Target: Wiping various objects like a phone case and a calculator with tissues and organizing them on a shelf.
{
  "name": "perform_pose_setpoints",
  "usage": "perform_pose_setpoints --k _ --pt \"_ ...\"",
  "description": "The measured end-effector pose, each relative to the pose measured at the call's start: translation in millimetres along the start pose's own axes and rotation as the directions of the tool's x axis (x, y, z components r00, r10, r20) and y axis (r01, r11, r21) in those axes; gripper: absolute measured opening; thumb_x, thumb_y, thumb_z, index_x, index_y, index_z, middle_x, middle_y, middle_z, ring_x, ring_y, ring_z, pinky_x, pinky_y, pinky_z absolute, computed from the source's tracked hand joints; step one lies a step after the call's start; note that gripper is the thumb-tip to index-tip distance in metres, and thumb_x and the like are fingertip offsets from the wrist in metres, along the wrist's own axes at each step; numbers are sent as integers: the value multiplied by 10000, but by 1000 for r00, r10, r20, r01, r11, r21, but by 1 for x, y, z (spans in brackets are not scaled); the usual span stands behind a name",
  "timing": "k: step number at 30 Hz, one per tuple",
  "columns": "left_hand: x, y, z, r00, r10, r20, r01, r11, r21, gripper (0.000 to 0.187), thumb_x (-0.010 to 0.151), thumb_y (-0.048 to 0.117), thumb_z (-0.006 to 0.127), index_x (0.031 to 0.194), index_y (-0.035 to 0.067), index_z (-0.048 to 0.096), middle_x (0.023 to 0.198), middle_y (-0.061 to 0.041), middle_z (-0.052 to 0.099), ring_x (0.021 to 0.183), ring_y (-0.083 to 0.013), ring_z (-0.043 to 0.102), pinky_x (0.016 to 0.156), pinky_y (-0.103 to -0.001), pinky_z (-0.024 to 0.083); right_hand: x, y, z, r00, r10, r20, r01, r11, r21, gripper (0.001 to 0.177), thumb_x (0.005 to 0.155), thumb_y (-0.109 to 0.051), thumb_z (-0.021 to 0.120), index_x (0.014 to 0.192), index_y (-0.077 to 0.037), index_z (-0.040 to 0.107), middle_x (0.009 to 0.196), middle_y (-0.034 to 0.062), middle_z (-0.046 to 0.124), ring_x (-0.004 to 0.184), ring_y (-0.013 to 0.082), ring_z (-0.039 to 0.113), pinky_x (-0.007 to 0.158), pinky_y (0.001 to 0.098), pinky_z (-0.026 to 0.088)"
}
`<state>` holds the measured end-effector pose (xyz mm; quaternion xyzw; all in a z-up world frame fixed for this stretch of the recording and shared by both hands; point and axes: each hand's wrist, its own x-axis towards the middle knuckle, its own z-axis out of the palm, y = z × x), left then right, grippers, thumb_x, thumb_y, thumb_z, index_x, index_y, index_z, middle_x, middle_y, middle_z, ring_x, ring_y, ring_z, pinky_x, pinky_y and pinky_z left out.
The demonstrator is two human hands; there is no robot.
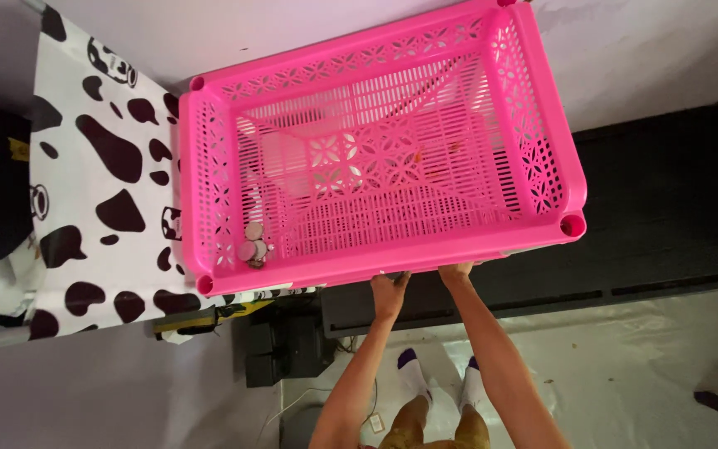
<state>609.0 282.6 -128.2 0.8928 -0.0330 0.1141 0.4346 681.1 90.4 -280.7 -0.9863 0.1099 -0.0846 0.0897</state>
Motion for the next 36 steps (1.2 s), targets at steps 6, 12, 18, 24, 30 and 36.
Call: perform_pose_setpoints --k 6,12,18,24,30,36 --pt "19 -20 14 998 -35 -51 23 976 -217 250 785 105 783 945 -4 625 787 -107 607 713 -298 604 636 -432 524 -4 -5 -61 964 25 265 -19 1000 -25 442 985 -318 593 1372 -108 633 1335 178 639 1220 441 590 840 642 506" --pt "17 -30 20 996 28 -80 -34 997 -75 269 825 113 817 801 24 564 671 -67 502 635 -273 525 663 -445 464 -7 4 -26 975 -209 -71 206 977 -52 453 864 -292 651 1272 -97 674 1261 148 675 1187 380 626 945 581 530" --pt "18 -16 5 998 -5 -62 -3 993 -118 236 760 88 805 831 28 588 677 -53 516 635 -276 534 645 -450 457 9 -25 -4 743 -465 -482 390 885 -253 587 1005 -340 590 1540 -130 469 1556 119 483 1408 323 501 1167 528 438" --pt "19 -13 -4 999 -31 -17 28 983 -180 257 793 111 815 977 7 669 829 -98 659 718 -287 618 646 -430 537 31 -43 4 739 -407 -538 482 876 -1 638 1087 -391 512 1631 -122 317 1668 92 335 1504 298 386 1240 498 369" --pt "16 -16 -14 993 -116 5 109 920 -377 338 827 206 835 1055 15 674 953 -111 749 847 -248 739 699 -369 595 26 -52 -17 868 -360 -341 463 835 297 626 1063 -428 506 1607 -170 335 1647 58 352 1512 270 375 1264 484 328" --pt "14 -1 -20 983 -176 52 184 937 -298 299 865 208 846 1036 5 708 947 -106 759 829 -236 744 683 -368 602 23 -51 -36 931 -347 -111 348 756 553 615 1039 -465 499 1583 -218 353 1627 24 368 1520 242 363 1289 470 288"
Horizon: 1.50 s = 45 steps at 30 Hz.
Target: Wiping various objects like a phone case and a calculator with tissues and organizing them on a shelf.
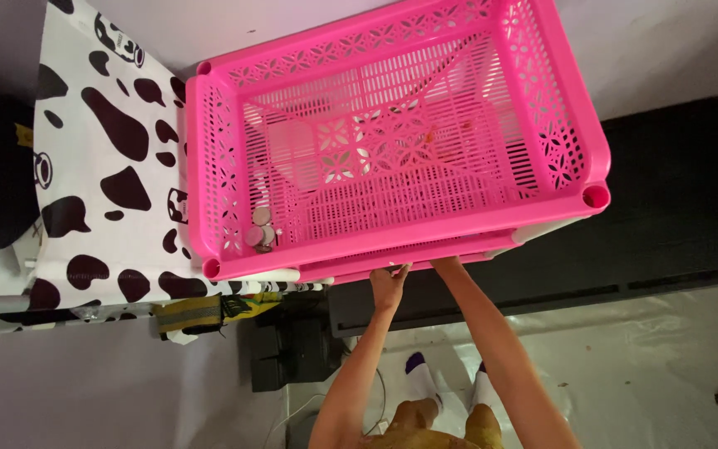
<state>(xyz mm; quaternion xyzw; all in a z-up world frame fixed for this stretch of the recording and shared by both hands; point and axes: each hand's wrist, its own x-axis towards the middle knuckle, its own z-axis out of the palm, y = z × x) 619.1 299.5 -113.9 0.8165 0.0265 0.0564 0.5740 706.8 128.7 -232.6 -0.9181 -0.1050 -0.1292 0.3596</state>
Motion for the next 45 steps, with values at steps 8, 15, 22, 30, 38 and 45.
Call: perform_pose_setpoints --k 8,15,22,30,38,45 --pt "-4 15 2 1000 28 -7 -28 998 -60 224 850 159 834 1020 36 756 927 -64 785 848 -197 760 655 -361 585 -2 4 4 997 44 61 -35 989 -145 633 1041 -368 497 1605 -145 313 1672 127 276 1544 345 264 1266 537 219" --pt "-4 3 6 994 106 -19 -106 994 15 212 846 173 829 1007 54 761 925 -80 790 835 -178 761 634 -339 583 -1 -11 -23 972 -38 232 204 622 -756 669 1012 -376 510 1606 -195 261 1645 103 287 1519 312 286 1257 531 224" --pt "5 -12 24 973 226 -40 -218 965 144 301 860 264 840 997 32 707 866 -100 736 723 -290 660 697 -431 527 -14 7 -25 918 -360 -167 57 537 -841 628 1077 -353 522 1613 -63 371 1628 173 397 1503 352 389 1245 539 330" --pt "13 -37 43 969 247 10 -243 943 227 283 879 278 761 892 32 621 734 -113 564 698 -332 557 709 -478 452 -23 61 -3 938 -293 -186 27 595 -803 632 1001 -395 557 1546 -108 417 1567 126 459 1442 323 447 1185 542 385" --pt "25 -68 76 978 190 90 -200 971 127 315 897 298 800 865 37 626 758 -115 620 733 -316 618 721 -464 489 -36 60 -17 998 33 46 13 658 -753 638 827 -321 633 1429 -128 546 1481 126 531 1378 339 489 1096 533 441" --pt "26 -57 106 982 160 99 -179 958 225 317 798 163 809 1059 17 704 953 -174 717 912 -361 692 779 -459 546 -64 -18 -74 910 397 120 -311 845 -435 288 1040 -134 554 1309 -70 633 1328 162 619 1271 337 595 1102 423 503"
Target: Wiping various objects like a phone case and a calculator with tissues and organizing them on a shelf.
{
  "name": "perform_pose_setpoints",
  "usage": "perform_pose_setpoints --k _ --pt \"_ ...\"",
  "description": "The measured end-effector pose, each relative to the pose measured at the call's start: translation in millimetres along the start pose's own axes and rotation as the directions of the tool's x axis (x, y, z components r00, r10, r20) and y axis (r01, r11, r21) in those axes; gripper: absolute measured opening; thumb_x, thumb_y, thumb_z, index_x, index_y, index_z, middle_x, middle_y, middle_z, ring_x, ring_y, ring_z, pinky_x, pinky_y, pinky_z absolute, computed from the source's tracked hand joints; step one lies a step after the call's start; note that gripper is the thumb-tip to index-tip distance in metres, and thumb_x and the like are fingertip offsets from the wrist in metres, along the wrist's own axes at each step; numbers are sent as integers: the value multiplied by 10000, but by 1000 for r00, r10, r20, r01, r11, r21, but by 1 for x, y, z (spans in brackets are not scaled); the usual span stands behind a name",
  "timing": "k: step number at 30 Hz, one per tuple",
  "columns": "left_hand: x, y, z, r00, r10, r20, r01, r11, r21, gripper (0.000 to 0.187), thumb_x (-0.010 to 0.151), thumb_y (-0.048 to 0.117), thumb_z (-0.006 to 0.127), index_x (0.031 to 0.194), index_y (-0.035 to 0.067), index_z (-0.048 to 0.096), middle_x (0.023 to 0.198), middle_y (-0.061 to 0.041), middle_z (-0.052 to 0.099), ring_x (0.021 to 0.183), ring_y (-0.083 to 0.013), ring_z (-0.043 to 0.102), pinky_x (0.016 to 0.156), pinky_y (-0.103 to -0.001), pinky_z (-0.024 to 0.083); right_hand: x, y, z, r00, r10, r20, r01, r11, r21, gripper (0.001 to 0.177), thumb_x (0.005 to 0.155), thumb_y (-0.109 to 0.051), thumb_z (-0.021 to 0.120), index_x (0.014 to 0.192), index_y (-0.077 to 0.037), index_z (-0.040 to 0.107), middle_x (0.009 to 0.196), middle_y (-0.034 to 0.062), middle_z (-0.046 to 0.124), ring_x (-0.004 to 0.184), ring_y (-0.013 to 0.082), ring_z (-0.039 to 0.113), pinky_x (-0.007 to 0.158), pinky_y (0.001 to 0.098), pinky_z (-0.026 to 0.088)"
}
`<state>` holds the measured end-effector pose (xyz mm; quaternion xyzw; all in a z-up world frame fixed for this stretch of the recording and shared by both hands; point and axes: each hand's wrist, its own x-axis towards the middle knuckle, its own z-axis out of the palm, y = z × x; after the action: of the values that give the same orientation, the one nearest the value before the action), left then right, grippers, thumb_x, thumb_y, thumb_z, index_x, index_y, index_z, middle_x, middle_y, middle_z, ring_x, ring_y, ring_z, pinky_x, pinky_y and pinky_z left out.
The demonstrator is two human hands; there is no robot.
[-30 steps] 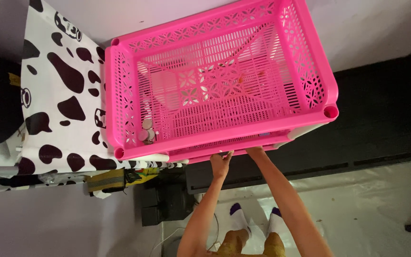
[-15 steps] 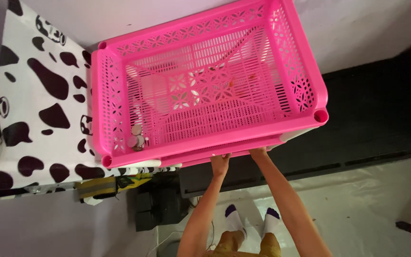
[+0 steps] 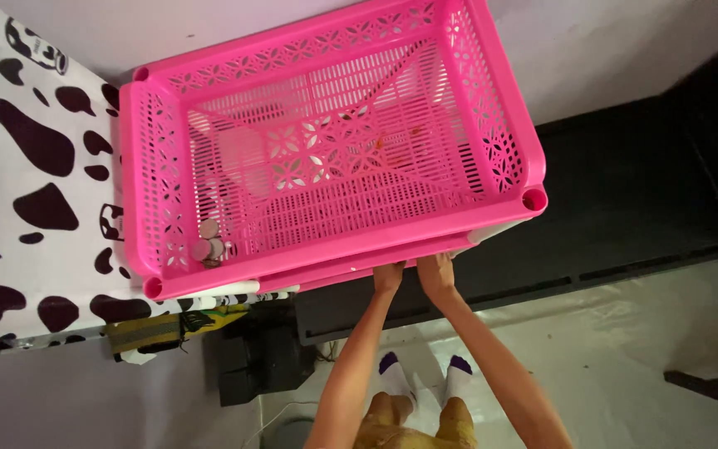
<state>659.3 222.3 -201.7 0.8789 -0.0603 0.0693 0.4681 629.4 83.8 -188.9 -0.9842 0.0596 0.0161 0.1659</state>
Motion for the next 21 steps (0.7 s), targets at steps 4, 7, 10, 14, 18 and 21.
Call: perform_pose_setpoints --k 4,7,10,14,18,21 --pt "0 6 15 998 -33 47 33 999 3 216 814 142 807 972 24 719 881 -165 729 892 -340 715 772 -446 562 -35 -17 -45 923 -246 -297 154 941 -301 441 868 -81 600 1271 93 564 1328 265 555 1281 400 557 1120 463 473" --pt "5 11 21 998 -10 68 14 999 -46 253 818 150 810 1032 43 726 892 -160 728 850 -329 718 729 -441 556 -43 -13 -46 932 -235 -277 174 958 -230 493 894 -47 558 1340 147 481 1374 320 496 1332 422 515 1128 431 444" --pt "7 11 26 997 33 72 -24 992 -121 223 861 160 806 1009 29 704 820 -160 692 764 -313 690 704 -431 539 -50 -6 -48 942 -232 -242 198 968 -156 597 889 -36 557 1440 126 397 1471 317 446 1384 405 479 1139 396 426" --pt "9 10 32 993 86 87 -75 990 -121 238 842 163 802 1018 37 702 841 -143 698 765 -281 685 676 -414 537 -60 1 -58 956 -276 -102 245 939 -243 666 885 -40 574 1489 137 355 1535 299 390 1446 388 397 1193 379 347" --pt "12 13 32 987 61 151 -62 998 1 215 847 144 834 965 19 705 789 -168 674 776 -318 672 711 -434 523 -60 -6 -80 938 -303 172 348 796 -496 673 902 -118 623 1439 203 375 1536 342 351 1462 448 313 1253 451 233" --pt "12 9 36 978 -1 210 1 1000 -3 235 866 124 791 1074 44 717 924 -171 723 882 -326 723 769 -420 549 -59 9 -52 950 -313 -6 295 903 -312 769 810 -55 682 1480 163 375 1567 292 342 1472 391 311 1242 377 245"
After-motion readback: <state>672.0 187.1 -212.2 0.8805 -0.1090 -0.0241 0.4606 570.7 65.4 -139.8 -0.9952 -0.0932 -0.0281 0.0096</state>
